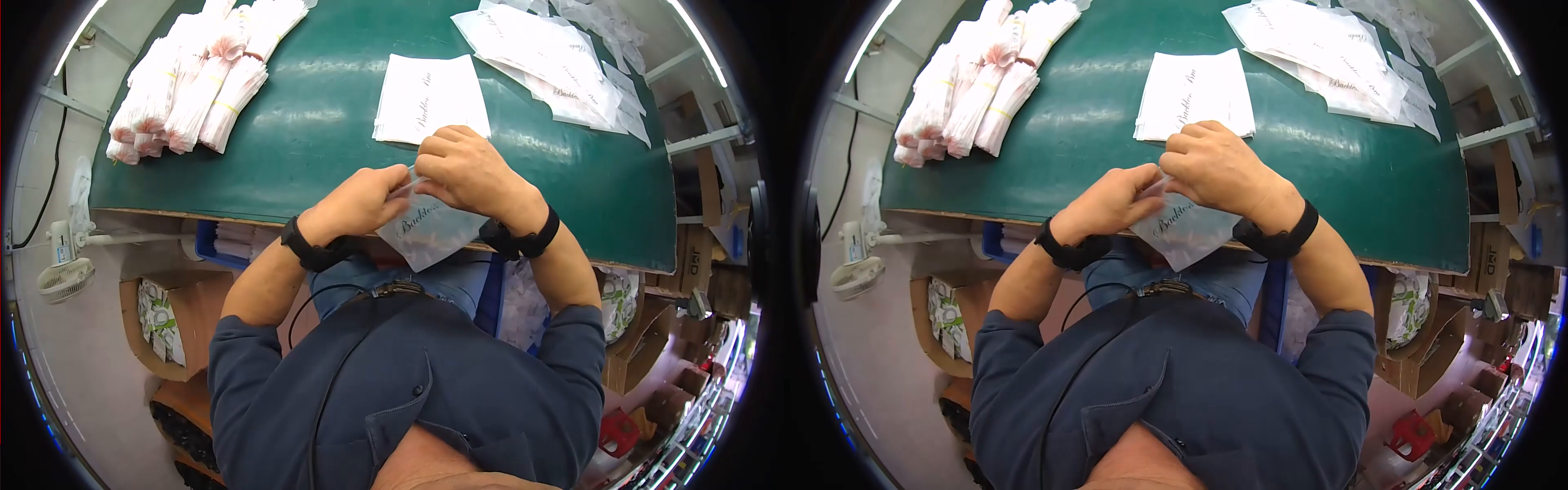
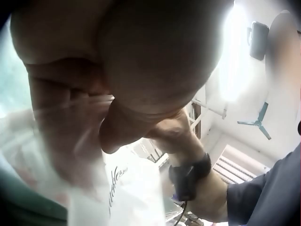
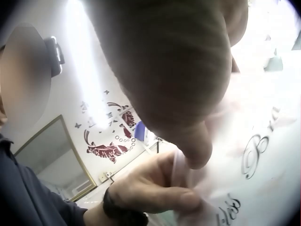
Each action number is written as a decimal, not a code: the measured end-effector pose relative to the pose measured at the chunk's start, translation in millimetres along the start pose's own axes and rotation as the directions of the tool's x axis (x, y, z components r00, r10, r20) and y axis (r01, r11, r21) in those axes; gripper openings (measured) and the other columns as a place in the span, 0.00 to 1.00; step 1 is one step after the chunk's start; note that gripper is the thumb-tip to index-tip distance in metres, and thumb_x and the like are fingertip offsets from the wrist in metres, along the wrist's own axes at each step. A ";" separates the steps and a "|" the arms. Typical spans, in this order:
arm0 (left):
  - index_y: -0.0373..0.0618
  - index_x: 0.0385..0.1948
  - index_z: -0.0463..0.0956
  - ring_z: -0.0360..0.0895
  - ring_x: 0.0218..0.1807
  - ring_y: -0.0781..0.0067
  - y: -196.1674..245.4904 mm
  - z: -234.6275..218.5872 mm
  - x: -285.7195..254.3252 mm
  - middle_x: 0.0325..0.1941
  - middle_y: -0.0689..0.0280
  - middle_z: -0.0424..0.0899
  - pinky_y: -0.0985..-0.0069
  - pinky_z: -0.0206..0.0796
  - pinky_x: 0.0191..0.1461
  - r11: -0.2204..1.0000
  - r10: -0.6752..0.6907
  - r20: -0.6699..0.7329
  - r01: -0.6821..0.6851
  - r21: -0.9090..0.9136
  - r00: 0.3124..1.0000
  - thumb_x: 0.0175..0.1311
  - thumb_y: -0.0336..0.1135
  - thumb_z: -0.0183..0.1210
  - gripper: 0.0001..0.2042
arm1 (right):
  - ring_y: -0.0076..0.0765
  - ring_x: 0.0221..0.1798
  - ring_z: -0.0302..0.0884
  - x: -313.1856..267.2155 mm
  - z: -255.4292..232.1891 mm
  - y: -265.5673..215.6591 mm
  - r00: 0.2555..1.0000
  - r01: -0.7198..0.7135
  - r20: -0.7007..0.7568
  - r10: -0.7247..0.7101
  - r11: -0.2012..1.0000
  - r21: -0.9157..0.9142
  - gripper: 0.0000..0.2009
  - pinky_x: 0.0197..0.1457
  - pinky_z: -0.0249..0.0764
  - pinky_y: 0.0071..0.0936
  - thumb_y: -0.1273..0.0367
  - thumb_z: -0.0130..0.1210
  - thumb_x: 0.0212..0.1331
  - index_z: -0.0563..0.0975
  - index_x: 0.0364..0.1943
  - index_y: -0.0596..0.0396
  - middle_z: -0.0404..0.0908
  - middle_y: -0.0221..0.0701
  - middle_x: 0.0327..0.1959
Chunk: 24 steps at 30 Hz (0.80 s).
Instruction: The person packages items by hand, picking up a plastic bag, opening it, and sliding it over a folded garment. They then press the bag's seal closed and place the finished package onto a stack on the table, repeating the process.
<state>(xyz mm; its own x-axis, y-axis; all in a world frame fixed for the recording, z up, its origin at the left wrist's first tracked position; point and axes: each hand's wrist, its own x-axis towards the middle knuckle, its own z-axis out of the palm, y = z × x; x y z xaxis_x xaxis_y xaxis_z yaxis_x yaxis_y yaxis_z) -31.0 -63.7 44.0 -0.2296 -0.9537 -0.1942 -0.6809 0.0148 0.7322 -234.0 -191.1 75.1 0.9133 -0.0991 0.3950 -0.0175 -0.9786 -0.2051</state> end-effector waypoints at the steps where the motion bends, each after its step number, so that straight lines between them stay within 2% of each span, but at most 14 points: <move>1: 0.39 0.52 0.80 0.88 0.46 0.54 1.4 -2.4 1.3 0.53 0.58 0.87 0.62 0.79 0.49 0.996 -0.078 0.053 0.080 -0.044 0.996 0.68 0.31 0.67 0.14 | 0.43 0.45 0.81 -0.2 0.5 4.7 1.000 0.001 0.001 -0.001 1.000 -0.005 0.11 0.54 0.77 0.41 0.64 0.72 0.57 0.80 0.32 0.51 0.81 0.30 0.35; 2: 0.39 0.52 0.80 0.88 0.46 0.54 0.6 0.2 2.3 0.53 0.58 0.87 0.62 0.79 0.49 0.996 -0.076 0.055 0.078 -0.044 0.996 0.68 0.31 0.67 0.14 | 0.44 0.44 0.81 -1.7 5.0 9.9 0.999 -0.036 0.004 0.036 0.996 0.082 0.11 0.51 0.77 0.41 0.64 0.72 0.57 0.80 0.32 0.51 0.81 0.31 0.35; 3: 0.39 0.52 0.81 0.89 0.45 0.57 -2.3 6.3 2.8 0.48 0.60 0.88 0.63 0.79 0.48 0.942 -0.054 0.117 0.089 -0.322 0.992 0.69 0.31 0.65 0.13 | 0.45 0.43 0.81 -3.7 10.1 15.0 0.997 -0.073 0.010 0.073 0.983 0.169 0.11 0.49 0.77 0.41 0.64 0.72 0.58 0.80 0.32 0.51 0.80 0.31 0.35; 5: 0.41 0.52 0.82 0.89 0.44 0.64 -10.2 20.8 4.6 0.39 0.65 0.90 0.67 0.79 0.47 0.615 0.030 0.208 0.146 -0.775 0.978 0.72 0.31 0.61 0.11 | 0.46 0.42 0.81 -1.2 12.4 19.6 0.994 -0.110 0.022 0.108 0.960 0.258 0.11 0.47 0.78 0.42 0.64 0.72 0.58 0.79 0.33 0.51 0.80 0.32 0.35; 6: 0.41 0.52 0.82 0.89 0.44 0.64 -15.7 26.7 8.6 0.39 0.65 0.90 0.67 0.79 0.47 0.615 0.030 0.214 0.150 -0.774 0.976 0.72 0.31 0.61 0.11 | 0.47 0.42 0.80 6.9 12.2 17.3 0.998 -0.058 0.023 0.053 0.955 0.291 0.11 0.45 0.77 0.42 0.65 0.72 0.59 0.79 0.33 0.51 0.80 0.32 0.35; 7: 0.42 0.58 0.80 0.88 0.44 0.69 -22.9 33.0 15.6 0.41 0.66 0.90 0.69 0.79 0.47 0.714 0.186 0.249 0.043 -0.699 0.950 0.73 0.32 0.61 0.15 | 0.48 0.41 0.80 14.5 12.4 13.4 1.000 -0.010 0.021 0.003 0.947 0.322 0.11 0.44 0.77 0.42 0.65 0.72 0.59 0.79 0.33 0.52 0.80 0.33 0.35; 9: 0.43 0.70 0.75 0.87 0.45 0.77 -25.5 39.9 26.8 0.45 0.67 0.91 0.74 0.79 0.48 0.810 0.464 0.358 -0.226 -0.541 0.810 0.75 0.35 0.60 0.23 | 0.50 0.41 0.80 19.3 14.7 6.6 0.999 0.028 0.019 -0.037 0.936 0.350 0.11 0.42 0.77 0.42 0.65 0.72 0.59 0.79 0.34 0.52 0.79 0.34 0.35; 10: 0.43 0.70 0.75 0.87 0.45 0.77 -22.2 39.3 29.2 0.45 0.67 0.91 0.74 0.79 0.48 0.810 0.470 0.360 -0.232 -0.539 0.806 0.75 0.35 0.60 0.23 | 0.50 0.42 0.80 22.1 14.5 5.4 0.997 0.034 0.049 -0.058 0.917 0.396 0.11 0.43 0.78 0.43 0.65 0.71 0.60 0.79 0.33 0.53 0.80 0.34 0.35; 13: 0.46 0.85 0.52 0.87 0.50 0.74 -12.9 43.1 19.4 0.58 0.57 0.90 0.75 0.80 0.54 0.739 0.409 0.673 0.209 -0.641 0.616 0.79 0.32 0.57 0.36 | 0.51 0.43 0.82 23.5 18.1 -3.4 0.990 0.031 0.103 -0.094 0.867 0.498 0.11 0.45 0.79 0.46 0.65 0.70 0.62 0.77 0.33 0.54 0.80 0.34 0.35; 16: 0.45 0.85 0.52 0.88 0.49 0.73 24.4 30.7 10.6 0.57 0.56 0.90 0.76 0.81 0.53 0.757 0.332 0.719 0.283 -0.589 0.610 0.79 0.30 0.55 0.35 | 0.52 0.44 0.83 21.7 19.8 -9.0 0.970 0.010 0.195 -0.146 0.825 0.565 0.09 0.47 0.79 0.45 0.66 0.69 0.64 0.79 0.36 0.54 0.81 0.35 0.36; 18: 0.45 0.85 0.52 0.88 0.49 0.72 27.4 29.6 8.5 0.56 0.55 0.90 0.76 0.81 0.53 0.763 0.293 0.750 0.327 -0.557 0.593 0.79 0.29 0.54 0.35 | 0.50 0.43 0.83 13.2 22.3 -1.9 0.992 -0.022 0.115 -0.052 0.822 0.569 0.09 0.45 0.79 0.43 0.66 0.69 0.65 0.81 0.38 0.54 0.82 0.34 0.38; 21: 0.45 0.82 0.58 0.89 0.43 0.74 6.6 23.9 8.4 0.52 0.58 0.92 0.75 0.83 0.44 0.688 0.213 0.533 0.262 -0.677 0.819 0.78 0.32 0.54 0.32 | 0.45 0.42 0.83 0.4 22.3 10.5 0.994 -0.062 -0.042 0.105 0.819 0.571 0.08 0.43 0.79 0.39 0.68 0.69 0.65 0.83 0.43 0.53 0.84 0.33 0.43; 22: 0.45 0.82 0.58 0.89 0.43 0.74 2.9 25.6 6.5 0.52 0.58 0.92 0.75 0.83 0.44 0.684 0.213 0.529 0.262 -0.681 0.821 0.78 0.32 0.54 0.32 | 0.45 0.40 0.84 -5.3 23.2 6.3 0.956 -0.227 -0.012 0.293 0.764 0.604 0.08 0.42 0.79 0.39 0.68 0.70 0.64 0.84 0.43 0.54 0.85 0.32 0.42; 24: 0.41 0.81 0.57 0.90 0.44 0.71 0.2 24.8 3.1 0.52 0.56 0.92 0.75 0.83 0.46 0.594 0.194 0.393 0.211 -0.776 0.899 0.78 0.32 0.53 0.31 | 0.44 0.37 0.85 -12.9 24.2 0.4 0.775 -0.509 0.062 0.628 0.564 0.650 0.08 0.39 0.79 0.38 0.69 0.70 0.64 0.85 0.43 0.55 0.87 0.32 0.41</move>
<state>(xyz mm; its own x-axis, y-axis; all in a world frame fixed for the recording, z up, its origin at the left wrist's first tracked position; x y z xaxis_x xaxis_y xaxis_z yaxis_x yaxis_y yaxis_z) -49.1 -59.2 27.4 -0.6117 -0.7365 -0.2888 0.0868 -0.4253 0.9009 -236.0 -185.8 48.3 0.7224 -0.6807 0.1218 -0.2109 -0.3846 -0.8987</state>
